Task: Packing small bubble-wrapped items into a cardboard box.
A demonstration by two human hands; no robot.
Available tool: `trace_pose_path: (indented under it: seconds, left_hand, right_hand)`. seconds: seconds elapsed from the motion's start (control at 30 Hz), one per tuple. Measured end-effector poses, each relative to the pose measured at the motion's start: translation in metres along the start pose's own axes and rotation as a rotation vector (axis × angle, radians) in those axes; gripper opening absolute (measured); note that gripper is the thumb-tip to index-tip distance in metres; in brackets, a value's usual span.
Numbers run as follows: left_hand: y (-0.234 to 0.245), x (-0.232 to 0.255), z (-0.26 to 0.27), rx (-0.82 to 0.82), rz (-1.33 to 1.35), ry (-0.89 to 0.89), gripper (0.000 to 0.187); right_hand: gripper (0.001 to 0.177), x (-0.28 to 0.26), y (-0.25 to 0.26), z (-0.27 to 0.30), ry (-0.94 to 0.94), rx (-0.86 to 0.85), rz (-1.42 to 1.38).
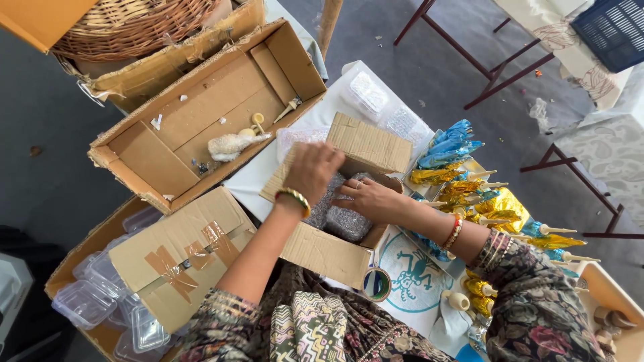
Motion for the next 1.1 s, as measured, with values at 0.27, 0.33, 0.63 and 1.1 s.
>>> trace_pose_path:
  seconds: [0.27, 0.33, 0.63, 1.1]
  left_hand:
    - [-0.076, 0.026, 0.072, -0.714, 0.102, -0.149, 0.013]
    - [-0.082, 0.029, 0.075, -0.668, 0.051, -0.165, 0.016]
    - [-0.101, 0.041, 0.076, -0.667, -0.125, -0.127, 0.024]
    - [0.098, 0.024, 0.078, -0.627, 0.304, -0.015, 0.055]
  right_hand:
    - [0.056, -0.009, 0.012, 0.001, 0.051, -0.056, -0.115]
    - [0.052, -0.002, -0.014, 0.000, 0.072, 0.014, -0.096]
    - [0.045, 0.006, -0.044, -0.004, -0.053, 0.108, -0.052]
    - [0.047, 0.269, 0.049, -0.005, -0.539, 0.943, -0.617]
Point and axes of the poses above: each hand's wrist, its own z-axis away from the middle knuckle, its own y-axis out of the back of the hand, x = y × z, the point moved 2 cm from there along -z, towards the middle knuckle, and after that the axes turned 10 degrees about -z, right-handed, at the moved point
